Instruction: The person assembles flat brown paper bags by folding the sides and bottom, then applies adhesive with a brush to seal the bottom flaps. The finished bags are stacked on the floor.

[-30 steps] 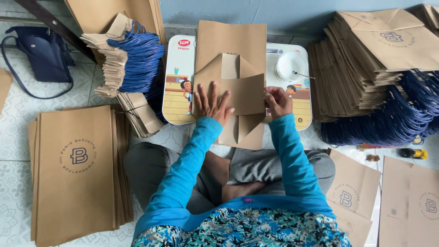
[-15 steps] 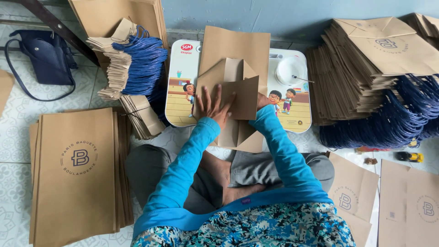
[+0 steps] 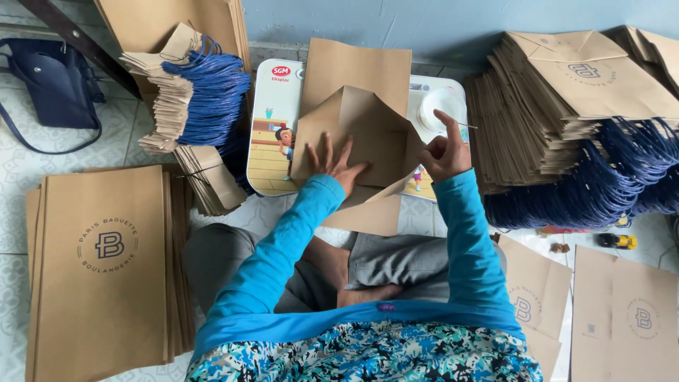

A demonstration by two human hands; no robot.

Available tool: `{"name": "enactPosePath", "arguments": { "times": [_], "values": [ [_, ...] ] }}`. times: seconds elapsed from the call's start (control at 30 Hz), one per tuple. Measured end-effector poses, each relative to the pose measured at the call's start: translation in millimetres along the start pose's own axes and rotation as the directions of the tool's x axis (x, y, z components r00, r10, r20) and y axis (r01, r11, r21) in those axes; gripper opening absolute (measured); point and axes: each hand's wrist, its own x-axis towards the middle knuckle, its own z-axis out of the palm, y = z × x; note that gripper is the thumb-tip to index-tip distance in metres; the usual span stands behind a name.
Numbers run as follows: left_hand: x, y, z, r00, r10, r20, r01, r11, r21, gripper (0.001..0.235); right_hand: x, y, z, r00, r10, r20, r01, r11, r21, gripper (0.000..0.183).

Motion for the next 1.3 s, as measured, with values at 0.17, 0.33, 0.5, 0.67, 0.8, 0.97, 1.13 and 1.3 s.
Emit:
{"name": "enactPosePath", "arguments": {
  "times": [0.17,0.33,0.5,0.67,0.8,0.97,1.13,1.3],
  "values": [
    [17,5,11,0.999,-0.005,0.045,0.004,1.0,0.023,0.06,-1,7,23,0.998,-0.022,-0.054,0.03,0.989,0.143,0.062],
    [25,2,17,0.995,-0.021,0.095,0.013,0.997,0.078,0.057,-11,88,86,0.987,-0.031,-0.157,0.011,0.992,-0.124,0.036],
    [52,-29,48,0.992,0.048,-0.116,-0.061,0.992,-0.112,0.056,-28,99,127,0.993,-0.111,0.028,0.099,0.7,-0.707,0.053],
    [19,-73,48,0.868,0.044,-0.495,-0.166,0.964,-0.206,0.05,-26,68,103,0.996,0.014,0.087,0.049,0.738,-0.673,0.057],
    [13,-73,56,0.815,0.058,-0.577,-0.074,0.997,-0.005,0.058,3,131,61,0.964,-0.243,-0.11,0.145,0.822,-0.55,0.066],
    [15,-63,52,0.867,-0.002,-0.499,0.016,1.0,0.024,0.067,42,195,-40,0.956,-0.142,-0.257,-0.088,0.694,-0.714,0.037],
    [27,-58,48,0.884,-0.088,-0.46,0.078,0.996,-0.042,0.091,74,257,-50,0.994,0.092,-0.064,-0.106,0.583,-0.805,0.014],
    [46,-76,57,0.917,-0.164,-0.364,0.021,0.931,-0.365,0.083,63,184,-47,0.965,-0.212,-0.152,0.073,0.78,-0.621,0.006]
  ]
}}
